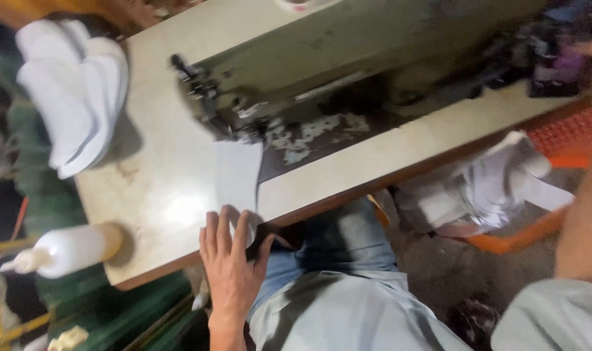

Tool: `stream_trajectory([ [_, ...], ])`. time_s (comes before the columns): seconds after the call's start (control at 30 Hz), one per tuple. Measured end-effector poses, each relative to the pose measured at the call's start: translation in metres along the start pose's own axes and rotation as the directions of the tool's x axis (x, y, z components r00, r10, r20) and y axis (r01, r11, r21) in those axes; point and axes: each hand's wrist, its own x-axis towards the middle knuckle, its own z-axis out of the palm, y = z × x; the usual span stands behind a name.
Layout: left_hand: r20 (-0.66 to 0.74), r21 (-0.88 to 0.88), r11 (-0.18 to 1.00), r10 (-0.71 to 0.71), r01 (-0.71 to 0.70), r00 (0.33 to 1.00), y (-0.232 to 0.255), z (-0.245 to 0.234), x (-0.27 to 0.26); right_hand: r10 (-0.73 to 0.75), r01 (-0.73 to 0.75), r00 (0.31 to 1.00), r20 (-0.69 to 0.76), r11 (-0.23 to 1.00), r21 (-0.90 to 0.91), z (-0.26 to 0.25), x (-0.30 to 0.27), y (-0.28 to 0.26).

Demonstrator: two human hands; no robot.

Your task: Stitching the edges of shoe insoles using an industrial sewing machine at a fast pace.

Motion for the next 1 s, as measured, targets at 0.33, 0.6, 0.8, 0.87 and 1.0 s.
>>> stream_trajectory([
  [0.33, -0.131, -0.118, 0.979, 0.150, -0.166, 0.980, 0.011, 0.009, -0.002, 0.257, -0.264, 0.964, -0.061, 0.940, -0.214, 0.054, -0.021, -0.142],
  [0.6, -0.090, -0.158, 0.972, 0.164, -0.177, 0.982, 0.008, 0.014, 0.004, 0.284, -0.293, 0.956, -0.072, 0.926, -0.240, 0.057, -0.020, -0.150],
  [0.8, -0.118, -0.150, 0.974, 0.154, -0.170, 0.981, 0.004, 0.016, 0.009, 0.391, -0.390, 0.919, -0.051, 0.882, -0.265, 0.073, -0.029, -0.200],
  [0.87, -0.095, -0.148, 0.976, 0.149, -0.162, 0.984, 0.000, 0.018, 0.010, 0.185, -0.189, 0.982, -0.038, 0.961, -0.201, 0.067, -0.021, -0.165],
  [1.0, -0.095, -0.152, 0.976, 0.145, -0.159, 0.985, -0.004, 0.019, 0.017, 0.291, -0.293, 0.953, -0.079, 0.956, -0.003, 0.052, -0.012, -0.121],
])
